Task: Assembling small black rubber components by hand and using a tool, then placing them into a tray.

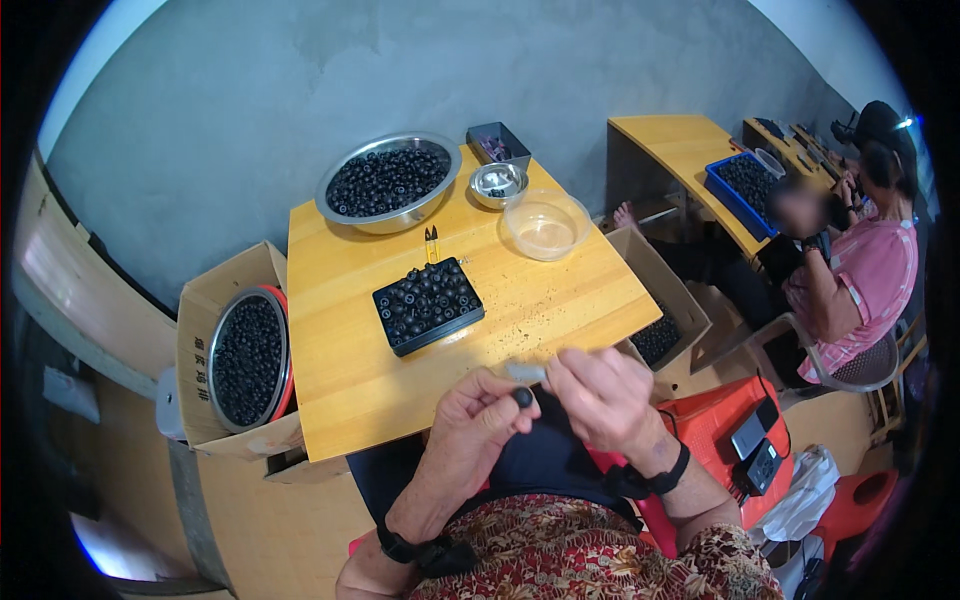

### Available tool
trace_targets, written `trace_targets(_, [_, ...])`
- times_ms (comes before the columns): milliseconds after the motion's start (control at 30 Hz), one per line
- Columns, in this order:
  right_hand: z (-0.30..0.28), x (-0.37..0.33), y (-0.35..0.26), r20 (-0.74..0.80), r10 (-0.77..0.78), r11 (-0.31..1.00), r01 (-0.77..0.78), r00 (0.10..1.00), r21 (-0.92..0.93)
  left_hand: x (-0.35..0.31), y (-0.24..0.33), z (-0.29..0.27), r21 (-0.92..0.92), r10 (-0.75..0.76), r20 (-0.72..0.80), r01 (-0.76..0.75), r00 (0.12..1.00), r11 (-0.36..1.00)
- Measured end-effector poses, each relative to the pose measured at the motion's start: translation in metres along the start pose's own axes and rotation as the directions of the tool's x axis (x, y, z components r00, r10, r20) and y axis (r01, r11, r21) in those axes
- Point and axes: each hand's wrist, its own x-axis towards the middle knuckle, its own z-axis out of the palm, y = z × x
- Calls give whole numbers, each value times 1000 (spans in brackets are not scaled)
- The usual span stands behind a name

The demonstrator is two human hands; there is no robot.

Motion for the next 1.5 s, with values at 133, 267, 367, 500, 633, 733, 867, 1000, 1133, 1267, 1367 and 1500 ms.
trace_targets(133, [14, -20, 25, 18, 180, 976, -180, 984, 123, 1, 6, 1, 46, 123, 176, -133, 977, 990])
trace_targets(267, [2, -9, 6, -64, 483, 817, -423, 873, 391, 1, 9, 2, 94, 170, 56, -175, 984, 980])
trace_targets(367, [-6, 3, -18, 191, 654, 434, -571, 732, 697, 4, 4, 4, 247, 268, 54, -273, 962, 930])
trace_targets(500, [0, 9, -28, 236, 635, 397, -573, 735, 717, 7, -2, 3, 445, 358, 103, -365, 928, 818])
trace_targets(633, [1, 13, -21, 202, 567, 488, -523, 799, 699, 3, 1, 4, 404, 240, -32, -207, 970, 891])
trace_targets(733, [3, 9, -21, 138, 486, 619, -452, 863, 643, 5, -3, -3, 18, 77, -27, -76, 997, 997])
trace_targets(867, [4, 8, -23, -27, 300, 857, -257, 954, 446, 7, -2, 0, -81, 9, -56, -14, 998, 997])
trace_targets(1000, [0, 5, -17, -1, 196, 909, -181, 981, 375, 8, 6, 3, -41, -186, -115, 182, 976, 982])
trace_targets(1133, [8, 4, -16, -49, 197, 907, -163, 979, 388, 13, 1, -9, -50, -194, -69, 191, 979, 980])
trace_targets(1267, [9, 2, -15, -87, 252, 894, -197, 964, 403, 14, 1, -5, -110, -130, 2, 129, 992, 986])
trace_targets(1367, [4, 1, -16, -66, 218, 902, -175, 974, 393, 13, 1, -9, -133, -197, 8, 196, 980, 972])
trace_targets(1500, [8, -1, -17, -63, 211, 912, -174, 975, 371, 9, -9, -19, -85, -148, 43, 151, 988, 985])
